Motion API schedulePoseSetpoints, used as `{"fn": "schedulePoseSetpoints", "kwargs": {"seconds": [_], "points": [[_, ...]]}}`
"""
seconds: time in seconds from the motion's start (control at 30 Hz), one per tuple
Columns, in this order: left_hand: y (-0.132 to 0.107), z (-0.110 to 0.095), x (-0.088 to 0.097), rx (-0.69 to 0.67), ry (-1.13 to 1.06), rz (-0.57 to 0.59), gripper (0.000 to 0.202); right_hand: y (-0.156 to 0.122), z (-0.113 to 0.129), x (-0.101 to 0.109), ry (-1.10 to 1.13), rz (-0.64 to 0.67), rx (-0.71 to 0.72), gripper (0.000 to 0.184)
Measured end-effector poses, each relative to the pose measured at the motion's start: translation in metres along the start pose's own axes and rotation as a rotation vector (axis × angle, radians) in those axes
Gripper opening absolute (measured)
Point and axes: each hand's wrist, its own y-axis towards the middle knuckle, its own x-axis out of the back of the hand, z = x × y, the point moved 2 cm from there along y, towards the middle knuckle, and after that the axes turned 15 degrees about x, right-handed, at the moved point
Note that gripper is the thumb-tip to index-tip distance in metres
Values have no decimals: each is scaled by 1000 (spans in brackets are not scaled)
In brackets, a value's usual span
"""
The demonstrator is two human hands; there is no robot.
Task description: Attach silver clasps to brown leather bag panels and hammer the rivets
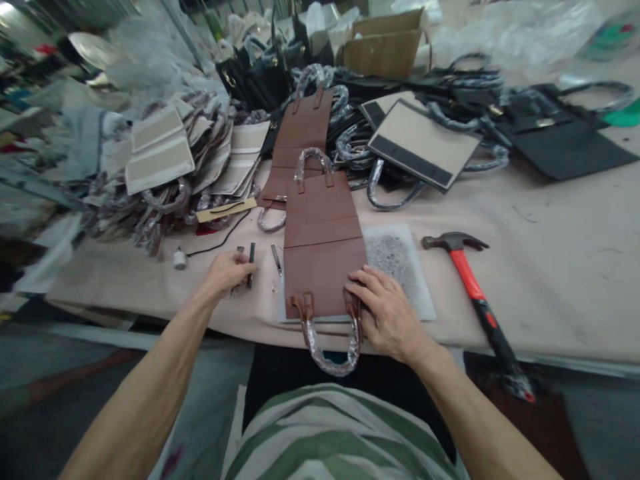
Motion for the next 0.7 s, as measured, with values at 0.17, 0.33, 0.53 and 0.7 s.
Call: {"fn": "schedulePoseSetpoints", "kwargs": {"seconds": [0.17, 0.33, 0.53, 0.7], "points": [[-33, 6, 2, -151, -519, 46, 34, 2, 2, 2, 15, -14, -17, 50], [-79, -9, -20, -350, -772, 46, 35, 2, 1, 2, 25, -13, -27, 52], [-112, -9, -56, -526, -618, -6, 22, 4, 3, 4, 45, -8, -26, 53], [-111, -3, -68, -532, -660, -11, 25, 4, 4, 4, 36, -14, -25, 49]]}}
